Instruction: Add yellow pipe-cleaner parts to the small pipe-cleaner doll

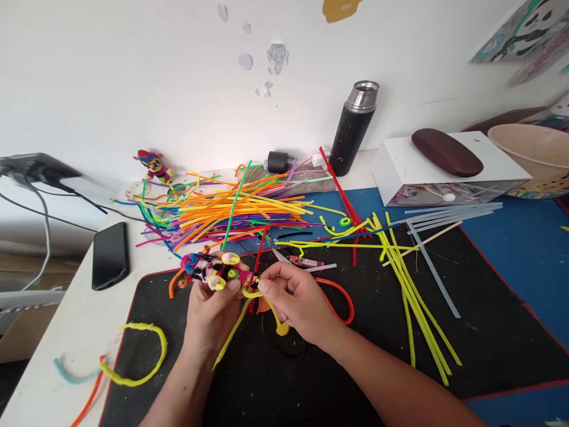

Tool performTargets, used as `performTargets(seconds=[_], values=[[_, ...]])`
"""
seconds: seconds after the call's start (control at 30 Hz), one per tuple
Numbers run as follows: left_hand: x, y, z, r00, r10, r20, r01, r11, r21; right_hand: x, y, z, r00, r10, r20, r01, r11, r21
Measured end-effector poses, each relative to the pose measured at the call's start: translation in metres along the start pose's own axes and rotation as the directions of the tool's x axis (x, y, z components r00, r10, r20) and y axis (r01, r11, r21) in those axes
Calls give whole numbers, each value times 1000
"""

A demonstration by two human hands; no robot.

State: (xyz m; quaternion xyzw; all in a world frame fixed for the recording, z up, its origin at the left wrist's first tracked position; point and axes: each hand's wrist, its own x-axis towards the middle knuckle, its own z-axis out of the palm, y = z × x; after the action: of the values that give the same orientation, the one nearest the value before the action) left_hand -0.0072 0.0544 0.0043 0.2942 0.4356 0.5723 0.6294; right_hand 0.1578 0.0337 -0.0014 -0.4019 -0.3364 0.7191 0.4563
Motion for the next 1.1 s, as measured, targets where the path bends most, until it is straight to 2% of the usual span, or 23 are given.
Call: performTargets(seconds=[0.23, 0.67, 1.1], values=[[-1, 1, -1, 996, -53, 76, 59, 995, -79, 2, -4, 0, 994, 96, 55, -99, 993, 66], [-2, 0, 5, 997, -66, 27, 66, 998, -24, 2, -3, 0, 996, 81, 20, -83, 992, 96], [-5, -5, 5, 998, -31, 57, 29, 999, 40, 2, 0, -1, 998, 70, 1, -70, 993, 91]])
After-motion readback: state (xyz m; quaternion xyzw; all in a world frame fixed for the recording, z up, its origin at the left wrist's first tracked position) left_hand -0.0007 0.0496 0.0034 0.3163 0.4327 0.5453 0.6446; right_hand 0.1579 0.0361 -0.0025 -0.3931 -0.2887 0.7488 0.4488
